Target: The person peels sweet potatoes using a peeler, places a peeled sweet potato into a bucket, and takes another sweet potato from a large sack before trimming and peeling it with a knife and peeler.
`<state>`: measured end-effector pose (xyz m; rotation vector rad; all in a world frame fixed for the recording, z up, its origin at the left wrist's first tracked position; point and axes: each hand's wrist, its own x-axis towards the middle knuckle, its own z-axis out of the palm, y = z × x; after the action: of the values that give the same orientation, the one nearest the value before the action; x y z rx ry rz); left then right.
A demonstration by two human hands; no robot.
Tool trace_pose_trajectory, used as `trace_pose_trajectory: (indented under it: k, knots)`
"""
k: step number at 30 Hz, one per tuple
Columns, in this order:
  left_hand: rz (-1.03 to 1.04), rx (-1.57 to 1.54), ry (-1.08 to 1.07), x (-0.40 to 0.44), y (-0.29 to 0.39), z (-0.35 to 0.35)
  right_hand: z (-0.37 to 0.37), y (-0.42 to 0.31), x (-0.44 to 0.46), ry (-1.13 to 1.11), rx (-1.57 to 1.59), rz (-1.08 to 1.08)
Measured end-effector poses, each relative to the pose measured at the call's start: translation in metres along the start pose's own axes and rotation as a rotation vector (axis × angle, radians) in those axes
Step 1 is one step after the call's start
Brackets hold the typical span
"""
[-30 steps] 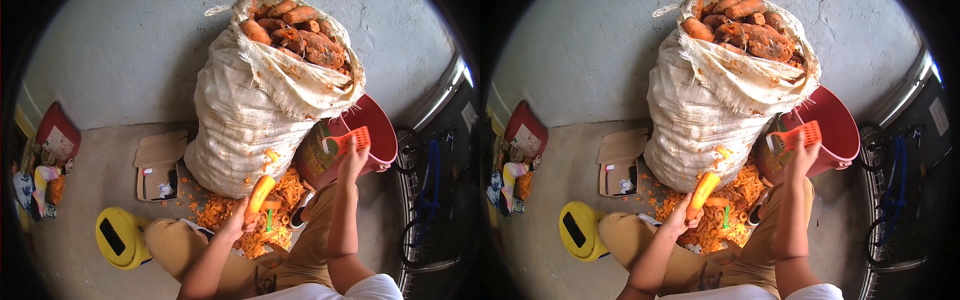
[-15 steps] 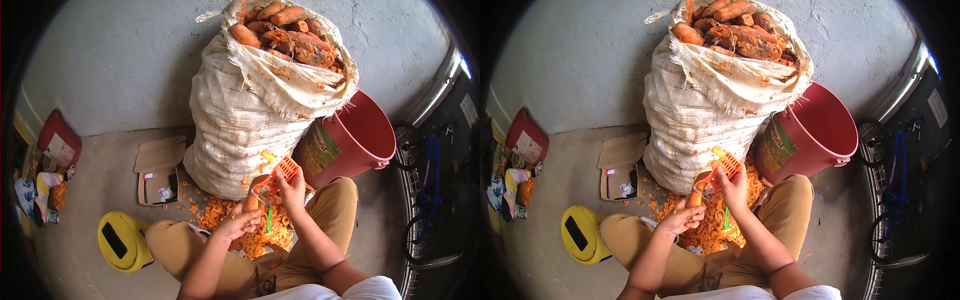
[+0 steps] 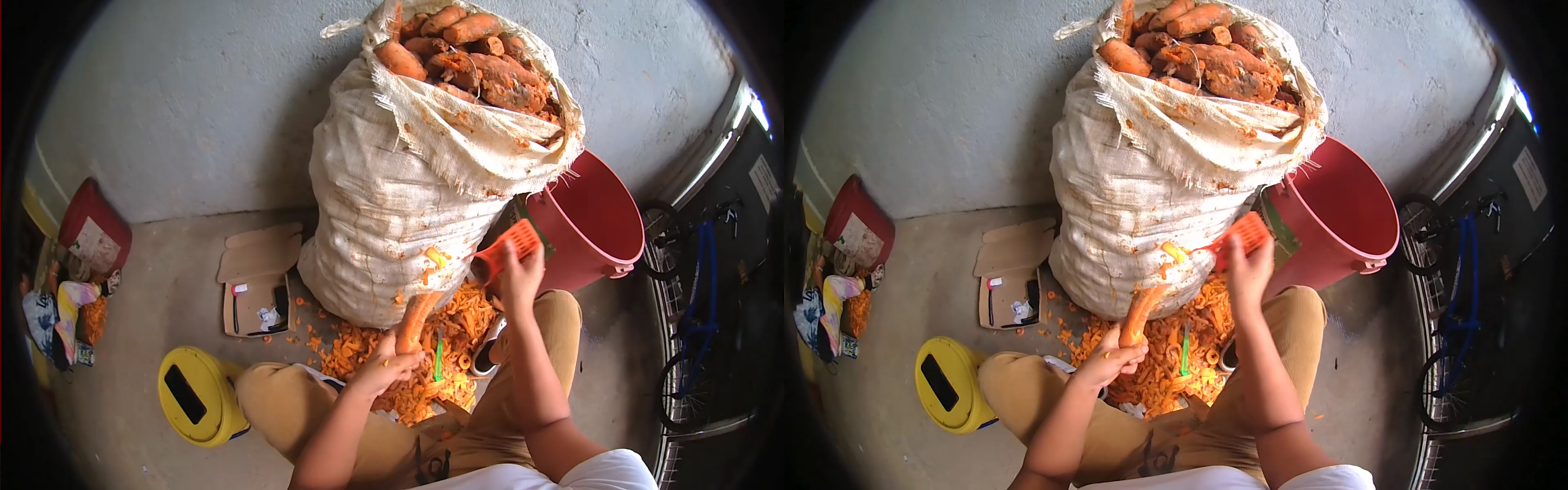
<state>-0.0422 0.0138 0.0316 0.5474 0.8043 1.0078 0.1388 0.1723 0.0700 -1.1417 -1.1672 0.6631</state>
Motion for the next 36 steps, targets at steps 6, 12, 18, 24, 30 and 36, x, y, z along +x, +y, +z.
trace_pose_trajectory:
  k: [6, 12, 18, 24, 30, 36]
  knots:
    - [0.028, 0.152, 0.022, 0.009, -0.003, -0.001, 0.026, -0.032, -0.093, -0.502, -0.225, -0.093]
    - [0.237, 0.432, 0.124, 0.005, -0.009, 0.008, 0.015, 0.0, -0.029, -0.125, -0.159, -0.073]
    - [0.333, 0.525, 0.165, 0.012, -0.017, -0.002, 0.007, -0.034, -0.033, -0.25, 0.041, 0.023]
    - [0.407, 0.528, 0.149, 0.019, -0.023, -0.008, 0.024, -0.024, -0.089, -0.385, -0.212, -0.139]
    - [0.442, 0.936, 0.321, 0.001, -0.01, 0.009, -0.002, -0.017, -0.011, -0.035, -0.219, -0.032]
    - [0.488, 0.897, 0.378, 0.01, -0.012, 0.005, 0.016, -0.042, -0.056, -0.272, -0.028, 0.032]
